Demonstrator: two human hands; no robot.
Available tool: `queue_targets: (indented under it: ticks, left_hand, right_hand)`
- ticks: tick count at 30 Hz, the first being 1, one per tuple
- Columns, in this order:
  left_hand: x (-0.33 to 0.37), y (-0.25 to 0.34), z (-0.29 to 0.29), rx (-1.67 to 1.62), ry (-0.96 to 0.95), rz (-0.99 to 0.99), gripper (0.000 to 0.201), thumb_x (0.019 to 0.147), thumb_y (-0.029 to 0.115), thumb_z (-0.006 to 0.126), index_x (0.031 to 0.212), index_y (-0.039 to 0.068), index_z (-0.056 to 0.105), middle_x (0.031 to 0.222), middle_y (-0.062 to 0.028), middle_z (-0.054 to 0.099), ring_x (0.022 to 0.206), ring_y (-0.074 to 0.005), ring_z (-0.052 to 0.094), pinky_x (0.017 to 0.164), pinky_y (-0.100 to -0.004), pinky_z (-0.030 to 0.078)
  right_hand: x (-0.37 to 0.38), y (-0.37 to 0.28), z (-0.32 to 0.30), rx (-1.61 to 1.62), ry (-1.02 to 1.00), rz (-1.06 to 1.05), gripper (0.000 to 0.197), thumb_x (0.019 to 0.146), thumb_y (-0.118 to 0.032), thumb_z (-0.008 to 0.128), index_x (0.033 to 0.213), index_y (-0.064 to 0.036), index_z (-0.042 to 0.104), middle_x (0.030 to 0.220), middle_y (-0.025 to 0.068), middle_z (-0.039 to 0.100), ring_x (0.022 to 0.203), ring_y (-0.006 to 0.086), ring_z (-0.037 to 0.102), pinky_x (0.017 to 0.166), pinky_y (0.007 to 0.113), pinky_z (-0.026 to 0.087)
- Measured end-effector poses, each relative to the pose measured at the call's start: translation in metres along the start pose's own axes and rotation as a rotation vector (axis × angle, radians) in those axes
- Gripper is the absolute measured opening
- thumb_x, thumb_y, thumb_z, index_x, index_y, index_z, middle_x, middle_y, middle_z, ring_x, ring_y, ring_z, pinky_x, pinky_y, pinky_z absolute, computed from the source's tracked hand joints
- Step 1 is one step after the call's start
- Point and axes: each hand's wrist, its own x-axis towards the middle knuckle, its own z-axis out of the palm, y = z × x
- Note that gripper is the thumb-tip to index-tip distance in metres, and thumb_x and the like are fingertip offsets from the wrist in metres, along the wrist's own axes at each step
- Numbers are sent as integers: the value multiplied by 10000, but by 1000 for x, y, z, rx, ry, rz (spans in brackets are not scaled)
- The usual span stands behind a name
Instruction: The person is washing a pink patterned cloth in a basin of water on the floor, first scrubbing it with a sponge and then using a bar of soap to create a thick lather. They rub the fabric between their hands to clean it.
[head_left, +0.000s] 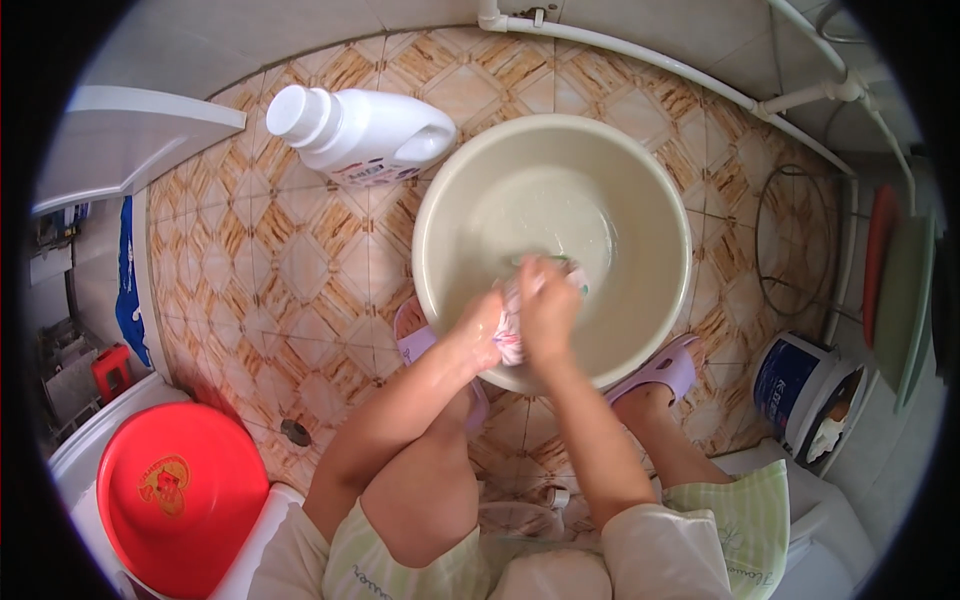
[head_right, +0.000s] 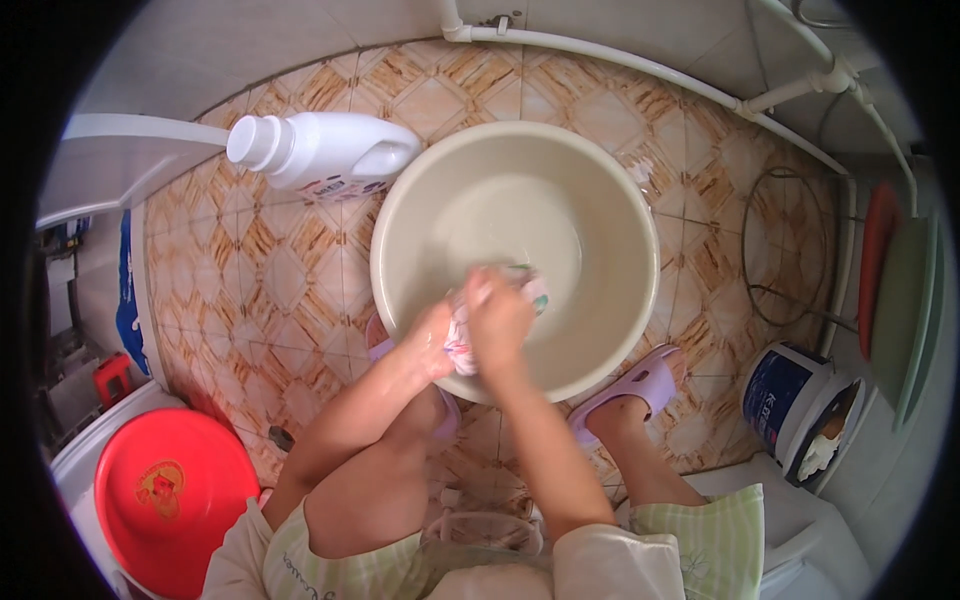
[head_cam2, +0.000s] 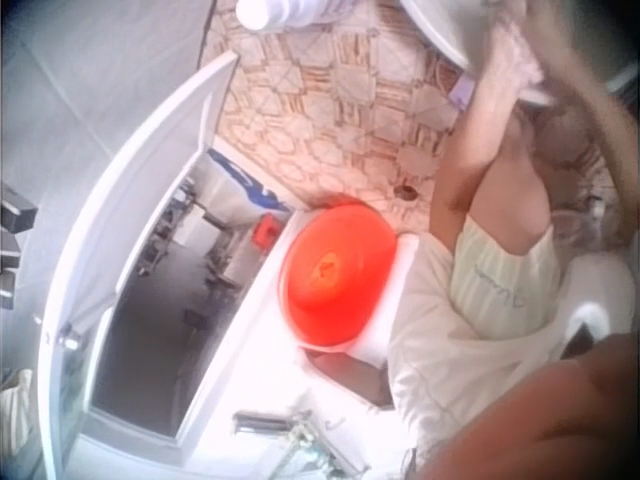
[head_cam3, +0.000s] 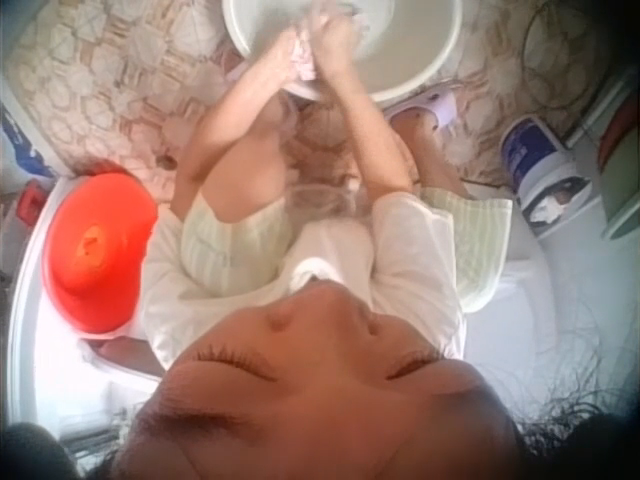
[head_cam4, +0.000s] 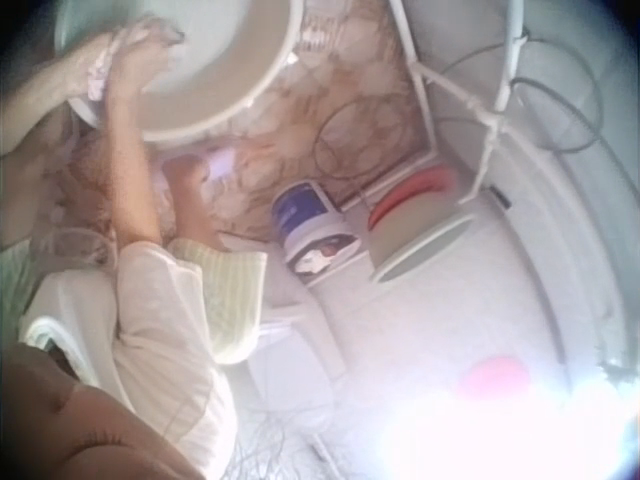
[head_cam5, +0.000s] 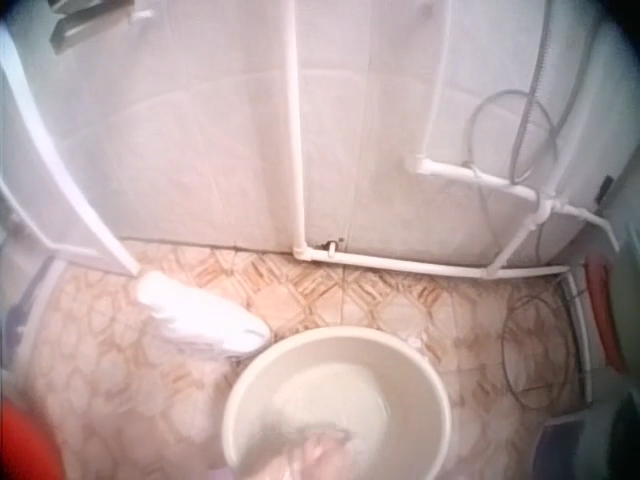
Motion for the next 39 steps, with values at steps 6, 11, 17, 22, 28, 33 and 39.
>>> queue_targets:
  ticks: [6,11,17,22,28,33,39]
  left_hand:
    - [-37,41,22,703,181,596,328,935,260,492,1059,-37,557,972,-123,610,854,-143,592,727,-270,487]
    - [-28,36,20,391,88,670,273,920,220,526,1002,-39,558,947,-85,602,881,-151,584,770,-265,477]
    - [4,19,4,-129,-424,150,263,891,342,536,904,80,554,768,-27,574,705,-157,587,585,-297,492]
    - [-8,21,28,-3,146,197,255,918,285,436,909,70,574,749,-25,593,660,-146,586,536,-288,466]
    - [15,-3,-7,98,58,101,290,944,292,386,856,87,571,706,-24,567,646,-144,561,566,-289,468]
    - [22,12,-35,-102,-763,-16,262,959,235,331,980,85,545,859,-55,590,743,-138,584,664,-280,502]
    - [17,-1,-32,144,-173,74,270,956,250,347,1073,95,535,980,-68,581,943,-178,564,845,-311,470]
  right_hand:
    - [35,22,-57,850,-144,586,206,888,-239,550,892,-33,545,830,27,565,832,145,562,677,292,438]
    - [15,-26,-68,973,-172,344,300,785,-170,651,1027,-59,512,920,56,583,821,143,576,783,309,483]
    - [-11,-43,1,-104,-11,-589,312,779,-205,625,546,-77,462,513,110,525,412,256,484,502,360,419]
    - [21,-29,5,-6,-60,87,273,764,-169,609,546,-72,477,531,113,523,452,278,527,498,382,432]
    - [8,-6,7,156,-103,83,259,791,-147,583,565,-42,513,561,144,547,468,298,533,482,405,426]
    - [-24,-35,3,61,49,-297,240,759,-159,607,549,-58,550,500,143,510,459,296,534,470,388,424]
    - [14,-18,-3,56,-63,224,229,775,-140,581,582,-17,569,515,168,504,486,284,535,488,387,431]
